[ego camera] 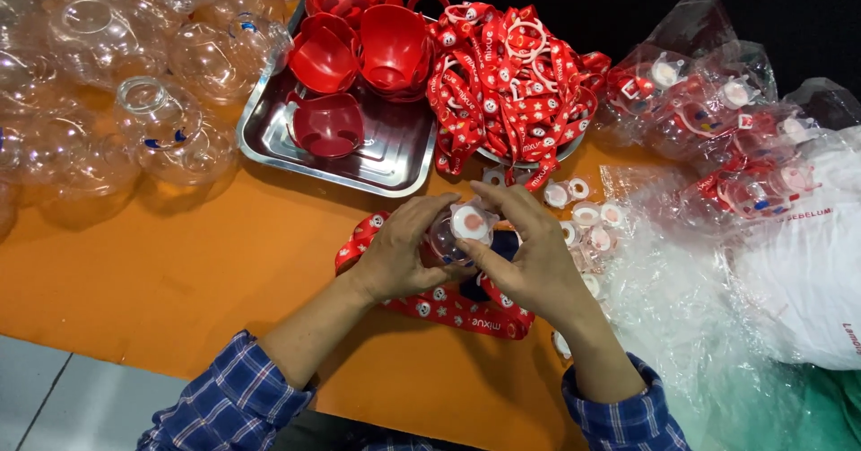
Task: Assembling plastic bottles with red bases and lanyards
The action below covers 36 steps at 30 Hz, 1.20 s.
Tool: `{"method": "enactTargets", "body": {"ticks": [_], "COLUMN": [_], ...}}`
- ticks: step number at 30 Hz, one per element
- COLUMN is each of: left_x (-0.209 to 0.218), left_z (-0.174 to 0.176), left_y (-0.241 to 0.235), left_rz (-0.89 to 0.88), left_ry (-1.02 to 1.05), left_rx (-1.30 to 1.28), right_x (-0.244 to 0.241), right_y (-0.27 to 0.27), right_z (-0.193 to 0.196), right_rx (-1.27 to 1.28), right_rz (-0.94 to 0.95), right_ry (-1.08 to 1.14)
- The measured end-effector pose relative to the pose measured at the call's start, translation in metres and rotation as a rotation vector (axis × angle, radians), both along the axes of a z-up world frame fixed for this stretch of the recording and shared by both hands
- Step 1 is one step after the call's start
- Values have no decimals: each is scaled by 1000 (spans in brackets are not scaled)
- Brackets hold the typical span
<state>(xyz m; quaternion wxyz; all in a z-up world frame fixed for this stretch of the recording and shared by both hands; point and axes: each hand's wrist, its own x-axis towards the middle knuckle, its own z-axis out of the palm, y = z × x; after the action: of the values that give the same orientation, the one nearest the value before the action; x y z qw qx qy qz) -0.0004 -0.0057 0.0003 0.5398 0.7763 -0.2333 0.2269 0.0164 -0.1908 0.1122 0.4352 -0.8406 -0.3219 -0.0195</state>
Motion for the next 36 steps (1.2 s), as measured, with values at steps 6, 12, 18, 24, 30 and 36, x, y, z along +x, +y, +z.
{"method": "enactTargets", "body": {"ticks": [6,12,18,24,30,36], "left_x": [0,-2,-4,-3,-5,-3], "left_z": [-1,-4,3,1,4,-1], "left_y": [-1,-2,-2,-2,-2,-1], "left_rz": [1,16,11,24,4,-2], "left_ry": [-8,-3,7,42,85,77], "left_rx": [10,29,29,15,26,36], "right_x": [2,-3,-8,-5,-10,-10], "right_y": [1,2,6,5,10,11], "right_z": [11,-8,14,-3,6,2], "right_rx": [-107,-138,-31,3,53,98], "right_rz": [28,-127,-59,-127,-186,-216], "right_ry": [-69,-172,43,20,64,92]}}
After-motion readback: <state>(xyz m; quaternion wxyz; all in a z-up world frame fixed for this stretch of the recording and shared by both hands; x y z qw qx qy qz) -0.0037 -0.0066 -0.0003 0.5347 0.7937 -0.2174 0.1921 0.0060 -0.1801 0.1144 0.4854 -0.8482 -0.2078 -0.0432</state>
